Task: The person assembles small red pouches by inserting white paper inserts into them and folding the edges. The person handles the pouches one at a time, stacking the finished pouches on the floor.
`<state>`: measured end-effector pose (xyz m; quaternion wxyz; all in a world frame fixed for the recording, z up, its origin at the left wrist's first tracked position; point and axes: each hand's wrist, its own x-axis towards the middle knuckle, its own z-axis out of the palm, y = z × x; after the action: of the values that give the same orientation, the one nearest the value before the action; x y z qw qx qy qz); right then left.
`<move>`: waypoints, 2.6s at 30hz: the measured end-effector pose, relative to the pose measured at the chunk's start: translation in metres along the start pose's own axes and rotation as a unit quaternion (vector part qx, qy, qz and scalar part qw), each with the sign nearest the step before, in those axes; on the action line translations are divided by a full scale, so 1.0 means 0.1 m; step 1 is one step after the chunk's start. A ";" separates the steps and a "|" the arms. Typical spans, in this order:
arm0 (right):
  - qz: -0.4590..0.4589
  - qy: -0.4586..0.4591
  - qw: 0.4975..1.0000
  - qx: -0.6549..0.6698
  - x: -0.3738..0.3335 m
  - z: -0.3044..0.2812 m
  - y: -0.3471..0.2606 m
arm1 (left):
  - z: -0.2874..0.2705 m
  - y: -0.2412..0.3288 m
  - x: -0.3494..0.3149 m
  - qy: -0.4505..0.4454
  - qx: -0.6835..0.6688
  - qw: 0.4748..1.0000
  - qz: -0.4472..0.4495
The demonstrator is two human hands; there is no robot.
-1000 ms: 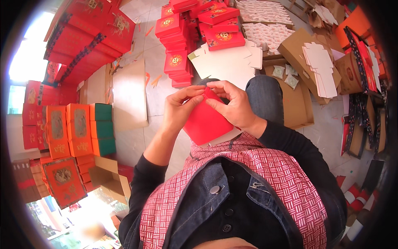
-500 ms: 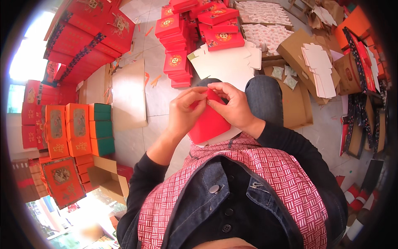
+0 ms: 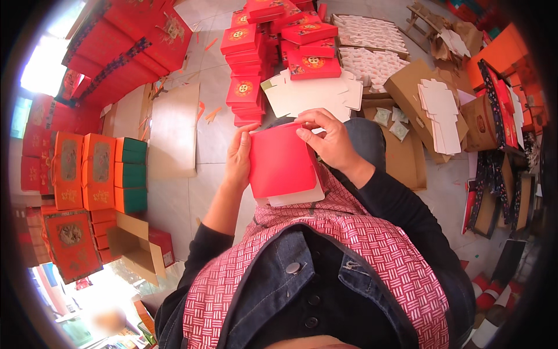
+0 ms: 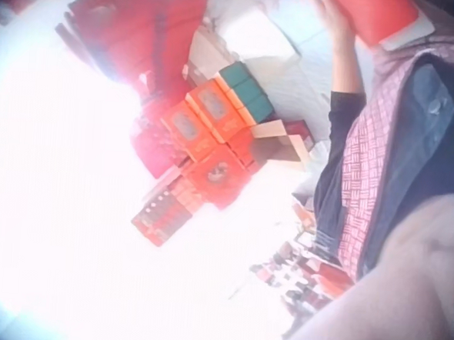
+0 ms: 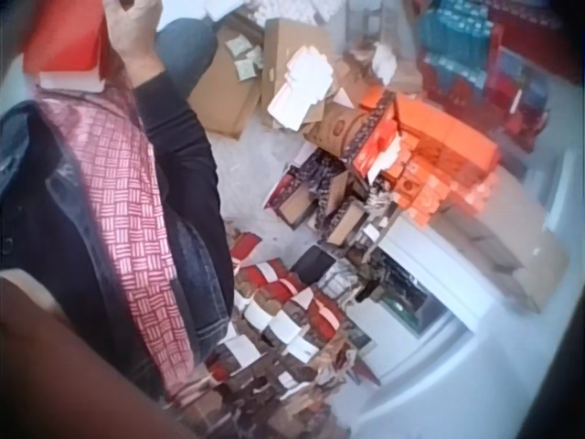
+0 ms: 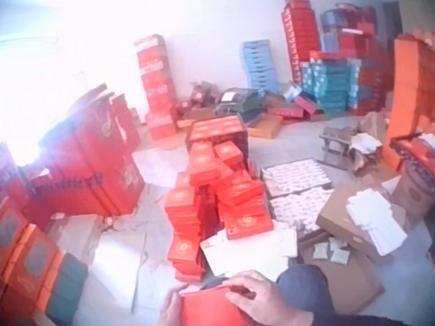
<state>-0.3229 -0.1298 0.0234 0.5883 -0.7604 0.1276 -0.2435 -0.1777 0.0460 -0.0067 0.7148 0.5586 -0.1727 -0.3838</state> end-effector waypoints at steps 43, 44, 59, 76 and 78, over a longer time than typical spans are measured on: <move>-0.124 -0.143 0.942 -0.275 0.32 -0.24 0.02 | 0.32 0.12 0.17 0.108 0.184 0.975 0.064; -0.103 -0.167 0.936 -0.291 0.31 -0.25 0.03 | 0.31 0.09 0.17 0.115 0.186 0.973 0.068; 0.046 0.038 0.995 -0.077 -0.57 -0.02 -0.39 | 0.24 0.08 0.15 0.282 -0.069 0.949 0.124; 0.163 -0.138 0.794 0.569 -0.84 -0.01 -0.25 | 0.45 0.42 -0.53 -0.068 0.259 0.943 0.198; 0.144 -0.149 0.779 0.591 -0.82 0.04 -0.25 | 0.46 0.39 -0.55 -0.070 0.237 0.945 0.214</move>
<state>-0.3921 -0.0802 0.0281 0.9623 -0.2627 -0.0230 -0.0669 -0.2304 0.0596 0.0537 0.6133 0.6335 -0.4233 -0.2080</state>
